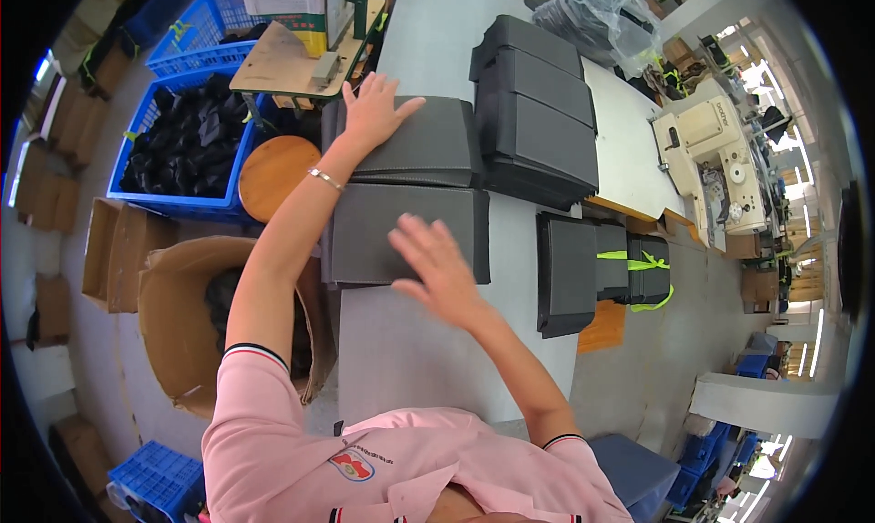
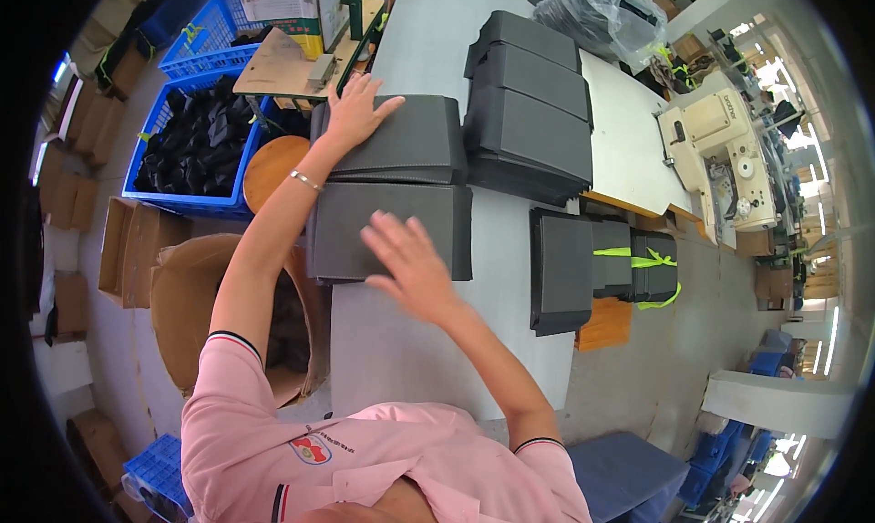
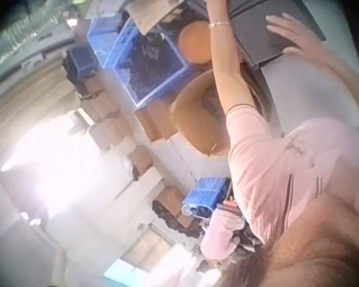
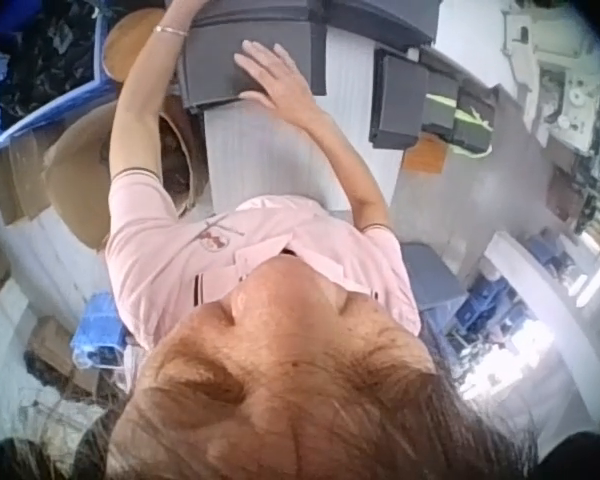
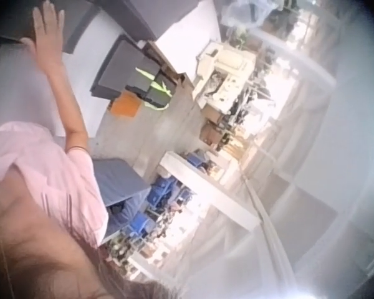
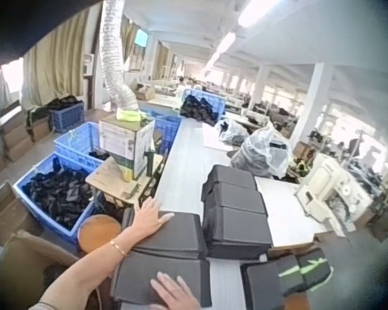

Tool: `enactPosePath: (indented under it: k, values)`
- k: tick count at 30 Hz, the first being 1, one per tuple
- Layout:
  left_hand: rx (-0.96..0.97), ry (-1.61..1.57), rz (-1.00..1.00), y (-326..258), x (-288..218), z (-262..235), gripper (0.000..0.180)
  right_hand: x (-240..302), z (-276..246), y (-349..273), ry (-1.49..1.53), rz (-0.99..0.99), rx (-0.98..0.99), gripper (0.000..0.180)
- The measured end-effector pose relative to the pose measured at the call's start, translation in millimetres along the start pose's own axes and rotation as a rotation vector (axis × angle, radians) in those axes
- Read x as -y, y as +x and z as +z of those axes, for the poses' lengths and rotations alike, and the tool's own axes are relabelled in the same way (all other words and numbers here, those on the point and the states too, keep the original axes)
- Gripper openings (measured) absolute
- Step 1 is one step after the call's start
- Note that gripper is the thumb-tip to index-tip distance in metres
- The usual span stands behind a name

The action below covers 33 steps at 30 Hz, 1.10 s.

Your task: Organizing and stacking black pleated textile materials on an assembly table in a factory setting.

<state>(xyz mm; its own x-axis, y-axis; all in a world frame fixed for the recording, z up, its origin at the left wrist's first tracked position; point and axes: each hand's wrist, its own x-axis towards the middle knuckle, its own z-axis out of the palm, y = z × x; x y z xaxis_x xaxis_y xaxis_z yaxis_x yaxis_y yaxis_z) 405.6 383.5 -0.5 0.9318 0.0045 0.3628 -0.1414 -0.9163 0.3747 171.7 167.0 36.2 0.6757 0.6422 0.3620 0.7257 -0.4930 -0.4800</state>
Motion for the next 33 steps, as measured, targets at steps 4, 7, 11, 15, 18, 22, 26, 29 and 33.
enactPosePath:
  k: [4, 7, 11, 15, 18, 22, 26, 29, 33]
  values:
    - [0.053, -0.028, -0.014, -26.3, 15.7, -39.7, 0.082, -42.7, -35.6, 25.1, -0.263, 0.097, -0.179, 0.090]
    - [0.066, -0.020, -0.039, -29.6, 31.2, -45.8, 0.085, -84.1, -36.4, 52.9, -0.287, 0.120, -0.106, 0.093]
    - [0.066, -0.055, 0.034, -11.6, 24.7, -28.2, 0.084, -116.0, -22.4, 70.4, -0.347, 0.132, -0.031, 0.095]
    - [0.101, -0.060, 0.094, 2.4, 24.1, -3.8, 0.083, -85.0, -30.7, 70.5, -0.272, 0.157, 0.013, 0.099]
    - [0.199, -0.048, 0.068, 8.1, 10.4, 0.2, 0.076, -63.5, -32.7, 36.7, -0.307, 0.221, 0.049, 0.103]
    - [0.146, -0.021, 0.191, -4.4, -1.4, 7.0, 0.073, -69.8, -12.0, 5.7, -0.197, 0.358, -0.031, 0.105]
    - [0.096, -0.073, 0.202, -8.8, -5.8, 3.6, 0.076, -61.3, -11.8, 1.1, -0.228, 0.379, -0.148, 0.103]
    - [0.090, -0.037, 0.218, -12.4, 1.2, 3.9, 0.083, -40.2, -14.6, -10.0, -0.295, 0.378, -0.201, 0.102]
    - [0.166, -0.012, 0.214, -14.3, -5.5, -1.2, 0.091, -15.2, -9.2, -38.8, -0.297, 0.312, -0.087, 0.098]
